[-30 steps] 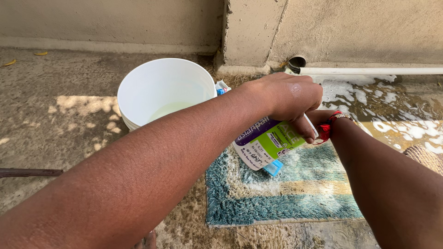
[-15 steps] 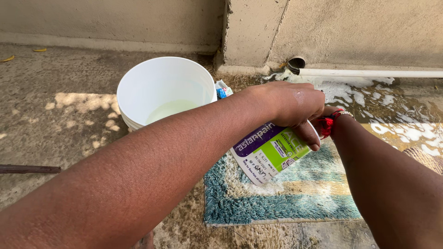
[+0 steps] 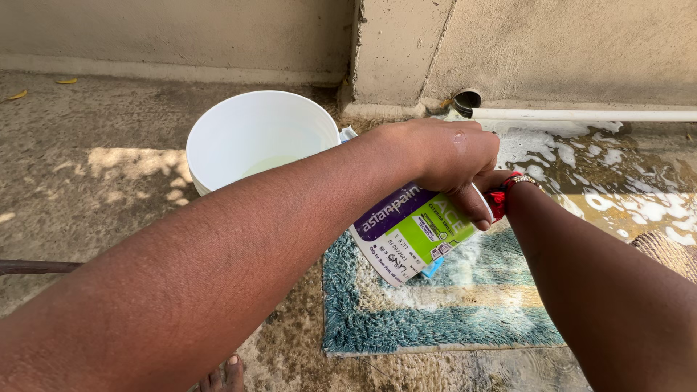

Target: The person scrubs a small rug using a brush and a bar of soap, repeatedly dipping the brush into a bucket of water.

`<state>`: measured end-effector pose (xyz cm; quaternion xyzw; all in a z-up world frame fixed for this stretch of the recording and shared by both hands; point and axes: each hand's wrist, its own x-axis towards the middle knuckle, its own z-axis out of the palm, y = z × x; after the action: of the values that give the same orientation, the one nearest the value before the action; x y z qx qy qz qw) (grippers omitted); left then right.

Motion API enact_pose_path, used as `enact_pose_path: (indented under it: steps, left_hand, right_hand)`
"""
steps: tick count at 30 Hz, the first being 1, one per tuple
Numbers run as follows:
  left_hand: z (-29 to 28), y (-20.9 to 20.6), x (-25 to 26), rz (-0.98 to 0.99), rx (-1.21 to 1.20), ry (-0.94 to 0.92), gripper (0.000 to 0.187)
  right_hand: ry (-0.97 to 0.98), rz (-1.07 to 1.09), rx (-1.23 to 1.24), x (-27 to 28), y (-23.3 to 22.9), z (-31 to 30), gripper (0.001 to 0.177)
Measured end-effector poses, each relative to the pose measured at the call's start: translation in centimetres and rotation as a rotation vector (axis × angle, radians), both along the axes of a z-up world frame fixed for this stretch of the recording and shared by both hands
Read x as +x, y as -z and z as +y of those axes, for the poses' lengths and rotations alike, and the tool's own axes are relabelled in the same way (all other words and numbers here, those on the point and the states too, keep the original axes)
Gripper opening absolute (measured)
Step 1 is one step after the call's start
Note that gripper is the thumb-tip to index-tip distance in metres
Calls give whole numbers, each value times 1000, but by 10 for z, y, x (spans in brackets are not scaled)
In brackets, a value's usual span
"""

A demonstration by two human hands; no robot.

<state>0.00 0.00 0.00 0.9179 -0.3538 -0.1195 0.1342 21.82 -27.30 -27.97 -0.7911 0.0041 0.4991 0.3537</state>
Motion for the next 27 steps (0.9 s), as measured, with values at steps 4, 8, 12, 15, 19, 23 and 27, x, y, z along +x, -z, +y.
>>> enact_pose_path:
  steps: [4, 8, 12, 15, 19, 23, 27]
  left_hand:
    - [5, -1, 3, -32, 15, 7, 54]
    - [16, -2, 8, -26, 32, -37, 56]
    - [26, -5, 12, -7, 34, -57, 54]
    - [30, -7, 10, -63, 42, -96, 55]
    - [36, -7, 10, -81, 76, -66, 58]
    - [40, -3, 10, -53, 95, -53, 56]
    - [36, 3, 7, -35, 71, -56, 59]
  right_hand:
    - [-12, -38, 171, 3, 1, 9, 48]
    - [49, 50, 283, -41, -54, 45, 39]
    - [130, 130, 601, -75, -93, 77, 44]
    - [28, 34, 549, -85, -107, 105, 37]
    - [55, -72, 528, -105, -129, 125, 35]
    - [11, -62, 475, -106, -125, 124, 36]
    - [-17, 39, 343, -65, -75, 90, 39]
